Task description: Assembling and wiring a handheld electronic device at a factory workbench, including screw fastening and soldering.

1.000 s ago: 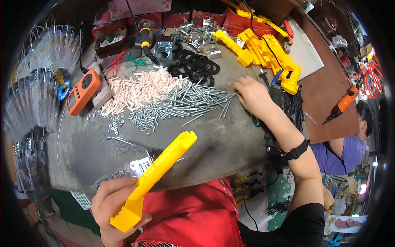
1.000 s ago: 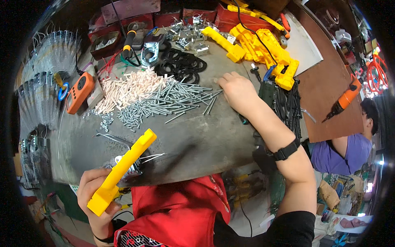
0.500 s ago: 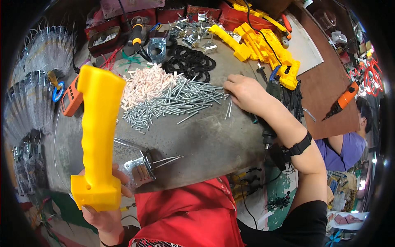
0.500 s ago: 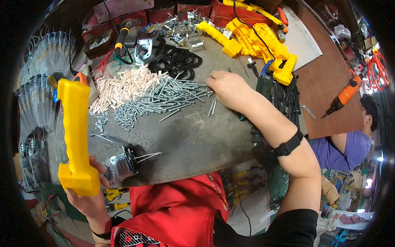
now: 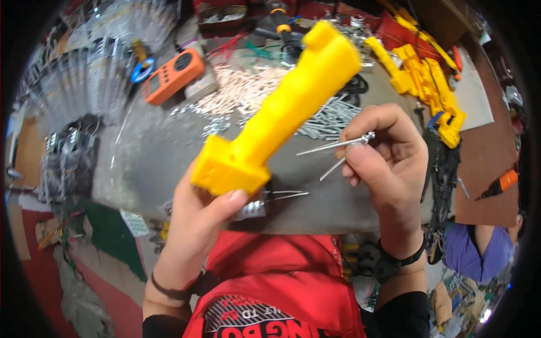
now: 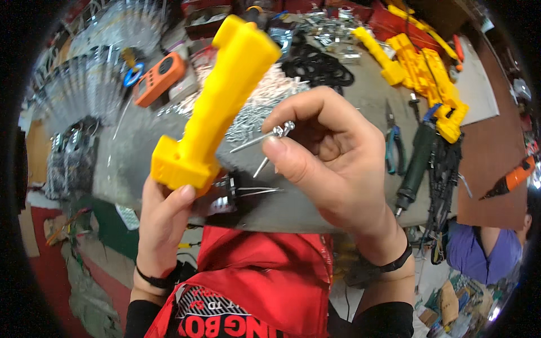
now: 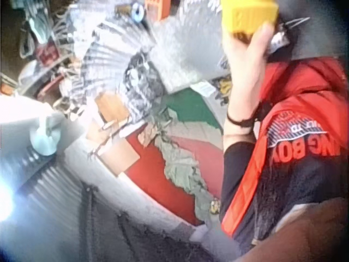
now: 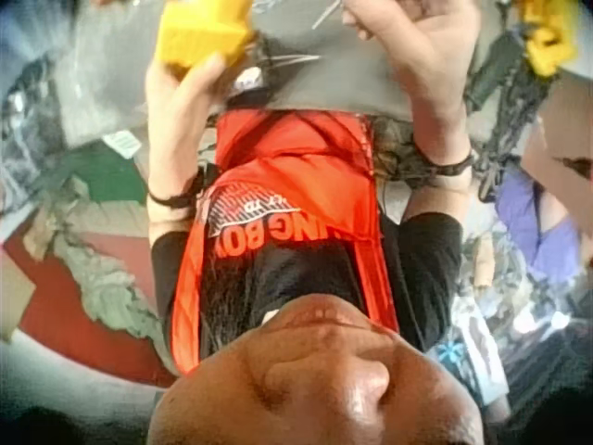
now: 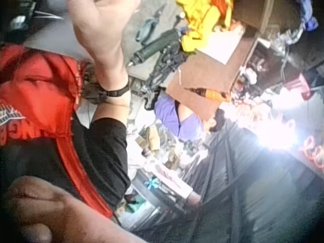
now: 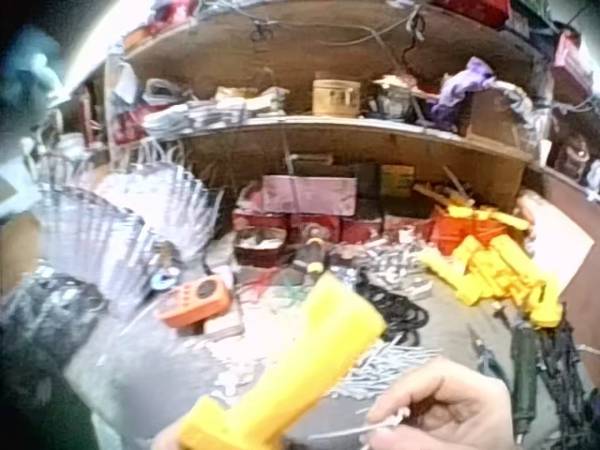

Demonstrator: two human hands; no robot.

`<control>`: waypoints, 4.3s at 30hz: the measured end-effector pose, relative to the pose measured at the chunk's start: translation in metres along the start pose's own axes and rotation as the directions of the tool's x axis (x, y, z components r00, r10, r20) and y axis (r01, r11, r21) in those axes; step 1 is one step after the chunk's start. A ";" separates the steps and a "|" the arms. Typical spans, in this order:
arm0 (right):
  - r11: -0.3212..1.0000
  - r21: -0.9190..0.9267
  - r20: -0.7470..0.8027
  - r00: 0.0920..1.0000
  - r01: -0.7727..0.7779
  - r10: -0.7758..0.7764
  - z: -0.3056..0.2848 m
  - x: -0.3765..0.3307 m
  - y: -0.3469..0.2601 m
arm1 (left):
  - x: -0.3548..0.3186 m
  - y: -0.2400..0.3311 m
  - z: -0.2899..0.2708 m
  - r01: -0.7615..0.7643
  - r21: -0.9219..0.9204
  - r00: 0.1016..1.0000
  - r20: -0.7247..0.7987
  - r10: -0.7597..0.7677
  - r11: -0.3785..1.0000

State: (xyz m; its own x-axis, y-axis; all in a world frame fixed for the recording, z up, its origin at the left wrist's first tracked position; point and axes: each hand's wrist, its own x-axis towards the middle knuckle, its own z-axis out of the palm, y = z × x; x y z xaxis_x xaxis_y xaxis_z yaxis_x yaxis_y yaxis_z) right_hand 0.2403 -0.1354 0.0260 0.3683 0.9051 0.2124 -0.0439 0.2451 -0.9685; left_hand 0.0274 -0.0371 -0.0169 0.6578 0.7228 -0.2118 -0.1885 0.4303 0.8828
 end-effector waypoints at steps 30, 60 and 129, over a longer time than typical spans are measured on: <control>0.930 -0.309 -0.056 0.972 0.199 -0.226 0.069 0.002 0.011 | 0.009 -0.005 -0.020 -0.671 0.730 0.554 0.375 0.743 0.131; 0.255 -0.908 0.391 0.891 0.333 0.230 -0.021 -0.020 0.051 | 0.039 -0.017 -0.001 -0.641 0.762 0.751 0.647 0.132 -0.094; 0.171 -0.924 0.375 0.898 0.342 0.231 0.006 -0.029 0.057 | 0.016 -0.021 -0.010 -0.497 0.859 0.859 0.466 0.213 0.125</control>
State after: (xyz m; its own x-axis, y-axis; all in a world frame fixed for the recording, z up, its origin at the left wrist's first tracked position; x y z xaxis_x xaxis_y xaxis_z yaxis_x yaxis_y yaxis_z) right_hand 0.2212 -0.1456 -0.0349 -0.0279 0.9995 0.0155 0.9765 0.0306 -0.2135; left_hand 0.0345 -0.0297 -0.0433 0.8644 0.4608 0.2013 0.2761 -0.7695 0.5758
